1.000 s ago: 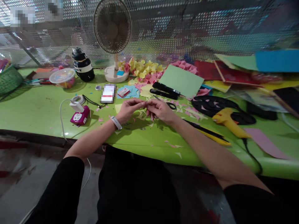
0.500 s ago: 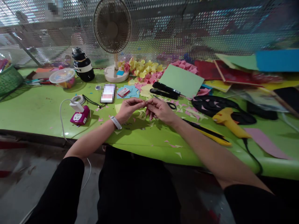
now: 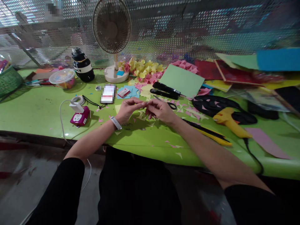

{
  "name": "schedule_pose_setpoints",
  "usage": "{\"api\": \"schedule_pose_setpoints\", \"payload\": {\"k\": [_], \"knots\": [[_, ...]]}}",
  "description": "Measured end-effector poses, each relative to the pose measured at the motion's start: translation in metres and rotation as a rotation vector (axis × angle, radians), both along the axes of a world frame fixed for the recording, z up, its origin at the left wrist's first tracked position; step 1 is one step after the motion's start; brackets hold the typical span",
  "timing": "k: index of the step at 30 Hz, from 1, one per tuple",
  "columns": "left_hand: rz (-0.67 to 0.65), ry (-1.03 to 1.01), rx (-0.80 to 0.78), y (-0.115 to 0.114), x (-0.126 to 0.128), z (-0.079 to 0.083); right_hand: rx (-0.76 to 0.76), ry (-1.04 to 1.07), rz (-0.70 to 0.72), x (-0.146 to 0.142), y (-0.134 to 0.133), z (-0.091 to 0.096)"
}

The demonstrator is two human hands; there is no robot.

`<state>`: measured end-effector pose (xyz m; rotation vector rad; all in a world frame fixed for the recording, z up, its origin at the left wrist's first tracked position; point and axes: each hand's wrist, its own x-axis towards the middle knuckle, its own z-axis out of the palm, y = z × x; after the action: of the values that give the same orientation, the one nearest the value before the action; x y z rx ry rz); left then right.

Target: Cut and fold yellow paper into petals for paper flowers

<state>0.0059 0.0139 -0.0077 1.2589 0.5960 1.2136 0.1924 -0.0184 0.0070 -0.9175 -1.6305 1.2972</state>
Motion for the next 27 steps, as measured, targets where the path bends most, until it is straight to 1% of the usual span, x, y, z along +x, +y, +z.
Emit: {"api": "schedule_pose_setpoints", "payload": {"k": [5,10,13,15,17,18,21,24,27], "knots": [[0.031,0.012,0.015,-0.001,0.000,0.001,0.103,-0.021,-0.085,-0.002,-0.001,-0.001],[0.060,0.033,0.044,-0.002,0.001,0.001,0.124,-0.060,-0.093,-0.002,-0.002,-0.002],[0.133,0.013,-0.014,0.002,-0.001,0.005,0.122,-0.101,-0.102,0.003,-0.001,0.000],[0.195,-0.039,-0.065,0.008,-0.005,0.009,0.128,-0.146,-0.112,0.008,0.002,0.001],[0.231,-0.080,-0.098,0.013,-0.010,0.012,0.135,-0.251,-0.155,0.014,0.005,0.001],[0.236,-0.088,-0.102,0.015,-0.012,0.013,0.141,-0.336,-0.198,0.017,0.008,0.001],[0.214,-0.051,-0.076,0.019,-0.014,0.011,0.177,-0.681,-0.312,0.023,0.014,-0.005],[0.162,0.060,-0.024,0.018,-0.012,0.006,0.264,-0.967,-0.316,0.024,0.018,-0.014],[0.134,0.155,0.057,0.016,-0.009,0.002,0.282,-1.089,-0.320,0.022,0.019,-0.017]]}}
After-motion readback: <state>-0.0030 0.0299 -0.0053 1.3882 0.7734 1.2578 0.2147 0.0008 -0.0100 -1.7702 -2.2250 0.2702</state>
